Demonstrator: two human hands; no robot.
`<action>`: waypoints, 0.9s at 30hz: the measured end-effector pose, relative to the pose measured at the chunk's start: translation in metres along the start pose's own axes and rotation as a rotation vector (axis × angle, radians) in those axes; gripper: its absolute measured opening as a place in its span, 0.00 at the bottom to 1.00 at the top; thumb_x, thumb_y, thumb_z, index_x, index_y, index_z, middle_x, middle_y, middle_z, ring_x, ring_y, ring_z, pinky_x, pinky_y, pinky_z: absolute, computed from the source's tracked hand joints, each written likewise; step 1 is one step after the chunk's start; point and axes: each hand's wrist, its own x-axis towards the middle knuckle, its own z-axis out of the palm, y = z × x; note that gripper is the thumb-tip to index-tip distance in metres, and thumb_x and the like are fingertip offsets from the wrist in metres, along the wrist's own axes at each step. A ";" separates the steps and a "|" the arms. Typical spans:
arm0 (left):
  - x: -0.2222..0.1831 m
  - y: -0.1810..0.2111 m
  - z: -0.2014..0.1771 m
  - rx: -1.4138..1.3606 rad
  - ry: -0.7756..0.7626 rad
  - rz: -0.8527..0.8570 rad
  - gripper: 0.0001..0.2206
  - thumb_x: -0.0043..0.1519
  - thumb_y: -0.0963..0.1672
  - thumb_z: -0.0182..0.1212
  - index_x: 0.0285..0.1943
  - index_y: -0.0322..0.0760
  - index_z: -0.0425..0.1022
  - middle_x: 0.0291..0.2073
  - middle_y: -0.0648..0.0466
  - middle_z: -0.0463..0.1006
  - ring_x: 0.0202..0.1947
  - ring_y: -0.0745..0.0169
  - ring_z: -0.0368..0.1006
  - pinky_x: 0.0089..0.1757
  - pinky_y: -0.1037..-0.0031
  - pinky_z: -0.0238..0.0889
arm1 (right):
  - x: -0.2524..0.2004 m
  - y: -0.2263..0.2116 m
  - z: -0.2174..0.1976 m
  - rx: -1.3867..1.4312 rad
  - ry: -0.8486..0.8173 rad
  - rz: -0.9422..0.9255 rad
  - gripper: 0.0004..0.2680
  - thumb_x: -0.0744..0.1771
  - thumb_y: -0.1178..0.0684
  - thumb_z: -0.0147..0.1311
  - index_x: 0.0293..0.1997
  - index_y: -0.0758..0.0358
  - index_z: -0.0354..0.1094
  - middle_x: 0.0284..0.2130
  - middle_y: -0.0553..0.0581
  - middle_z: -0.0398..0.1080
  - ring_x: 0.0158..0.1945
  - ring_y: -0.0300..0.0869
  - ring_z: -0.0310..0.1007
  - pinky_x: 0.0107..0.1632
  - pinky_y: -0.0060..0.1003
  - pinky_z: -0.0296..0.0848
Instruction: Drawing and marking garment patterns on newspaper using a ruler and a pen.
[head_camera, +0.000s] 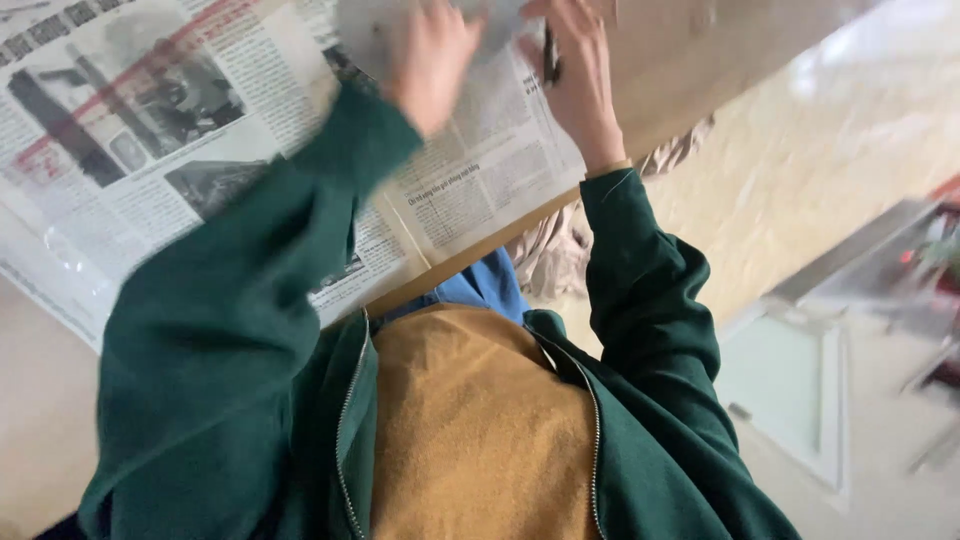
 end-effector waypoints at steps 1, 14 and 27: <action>-0.023 -0.013 -0.039 0.009 -0.008 -0.033 0.15 0.55 0.44 0.69 0.46 0.62 0.70 0.34 0.61 0.74 0.39 0.63 0.71 0.39 0.68 0.64 | 0.001 0.003 0.003 0.008 -0.010 -0.032 0.04 0.74 0.55 0.54 0.47 0.65 0.67 0.45 0.61 0.73 0.48 0.56 0.73 0.49 0.47 0.66; -0.169 0.053 -0.121 -0.599 -0.189 -0.568 0.39 0.52 0.60 0.71 0.72 0.57 0.61 0.83 0.57 0.42 0.79 0.30 0.40 0.62 0.21 0.46 | 0.079 0.067 0.034 0.042 -0.532 -0.286 0.28 0.62 0.32 0.72 0.43 0.60 0.51 0.40 0.57 0.50 0.45 0.46 0.49 0.50 0.43 0.51; -0.188 0.033 -0.138 -0.905 -0.695 -0.961 0.57 0.49 0.76 0.16 0.88 0.57 0.27 0.83 0.60 0.23 0.85 0.53 0.20 0.66 0.32 0.09 | 0.114 0.166 -0.014 0.264 -0.234 -0.393 0.12 0.73 0.55 0.56 0.41 0.65 0.52 0.36 0.62 0.60 0.39 0.51 0.59 0.46 0.43 0.59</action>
